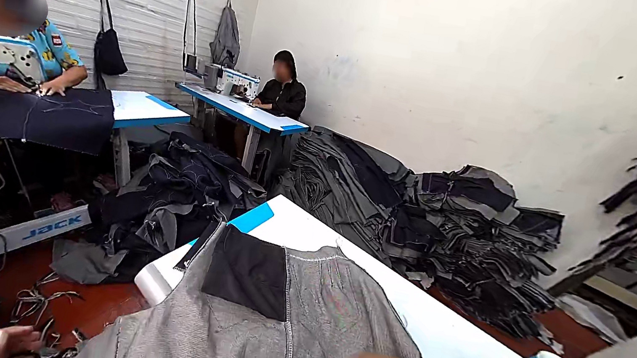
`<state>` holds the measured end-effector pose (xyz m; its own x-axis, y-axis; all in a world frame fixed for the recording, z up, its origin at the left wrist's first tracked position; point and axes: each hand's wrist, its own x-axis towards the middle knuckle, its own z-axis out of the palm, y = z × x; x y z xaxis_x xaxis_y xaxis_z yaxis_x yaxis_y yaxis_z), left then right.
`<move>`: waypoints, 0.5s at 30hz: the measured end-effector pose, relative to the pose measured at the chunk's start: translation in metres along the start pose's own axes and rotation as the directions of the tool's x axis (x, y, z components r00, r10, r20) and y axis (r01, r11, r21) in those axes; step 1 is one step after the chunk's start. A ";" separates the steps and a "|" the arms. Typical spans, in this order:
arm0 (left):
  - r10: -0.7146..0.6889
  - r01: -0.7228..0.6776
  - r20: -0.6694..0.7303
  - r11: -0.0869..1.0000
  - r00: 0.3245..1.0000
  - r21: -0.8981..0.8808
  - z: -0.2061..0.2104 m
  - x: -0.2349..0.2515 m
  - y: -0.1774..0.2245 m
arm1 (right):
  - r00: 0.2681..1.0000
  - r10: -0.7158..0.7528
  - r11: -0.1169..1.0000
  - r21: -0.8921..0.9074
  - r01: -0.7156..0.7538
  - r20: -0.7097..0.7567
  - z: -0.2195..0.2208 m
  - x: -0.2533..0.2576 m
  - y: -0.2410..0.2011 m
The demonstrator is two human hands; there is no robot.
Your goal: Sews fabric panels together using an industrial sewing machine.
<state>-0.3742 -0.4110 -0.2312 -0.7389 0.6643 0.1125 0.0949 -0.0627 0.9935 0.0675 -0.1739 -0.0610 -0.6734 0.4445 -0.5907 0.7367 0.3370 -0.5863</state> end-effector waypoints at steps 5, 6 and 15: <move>0.129 -0.116 0.216 0.990 0.968 -0.076 0.032 -0.019 0.018 | 0.743 0.437 0.859 -0.009 -0.511 -0.507 -0.007 0.160 -0.030; 0.144 -0.121 0.254 0.987 0.957 -0.103 0.029 -0.023 0.021 | 0.742 0.440 0.846 -0.045 -0.532 -0.507 -0.003 0.176 -0.034; -0.336 0.337 0.041 0.918 0.941 -0.208 -0.041 -0.014 -0.020 | 0.721 -0.639 0.767 -0.159 0.621 -0.267 0.050 0.173 -0.176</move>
<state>-0.3927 -0.4495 -0.2521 -0.6999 0.6766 -0.2289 -0.3011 0.0112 0.9535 -0.1814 -0.1984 -0.0878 -0.9403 0.3264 0.0967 0.1566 0.6669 -0.7285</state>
